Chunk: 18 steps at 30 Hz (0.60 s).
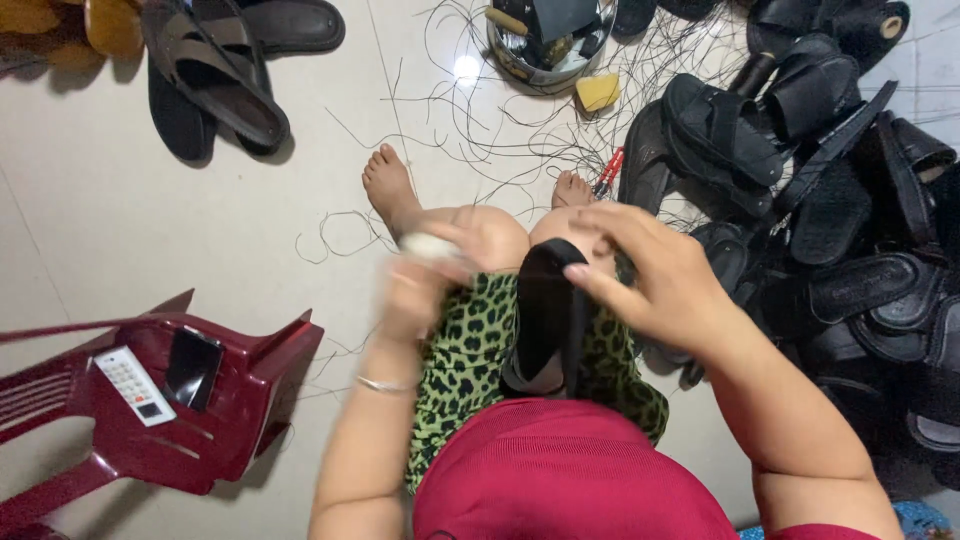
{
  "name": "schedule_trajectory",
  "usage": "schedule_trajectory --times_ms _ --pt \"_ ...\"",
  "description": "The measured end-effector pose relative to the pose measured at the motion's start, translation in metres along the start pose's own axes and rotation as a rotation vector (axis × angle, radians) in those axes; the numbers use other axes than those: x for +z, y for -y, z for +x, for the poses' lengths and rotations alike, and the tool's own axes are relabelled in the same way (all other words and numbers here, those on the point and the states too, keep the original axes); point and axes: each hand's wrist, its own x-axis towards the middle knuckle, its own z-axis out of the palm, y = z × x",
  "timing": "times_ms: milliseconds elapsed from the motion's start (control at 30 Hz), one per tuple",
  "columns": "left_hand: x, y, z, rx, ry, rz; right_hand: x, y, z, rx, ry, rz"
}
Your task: The person sits on the floor and sews a black sandal using a needle and thread. They repeatedly push the needle through the sandal strap and pull the thread to secure it. The workspace includes a pile of other sandals and loose thread on the floor.
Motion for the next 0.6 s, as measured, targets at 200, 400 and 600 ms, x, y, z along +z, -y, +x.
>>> schedule_trajectory --times_ms 200,400,600 --pt "-0.136 0.072 -0.061 -0.917 -0.036 1.027 0.048 -0.011 -0.040 0.512 0.526 -0.196" --pt "0.007 -0.091 -0.033 -0.292 -0.391 0.711 0.066 0.009 -0.089 0.073 -0.008 -0.374" --pt "0.052 -0.103 -0.065 0.227 0.004 0.517 0.092 0.010 -0.097 -0.250 -0.395 -0.375"
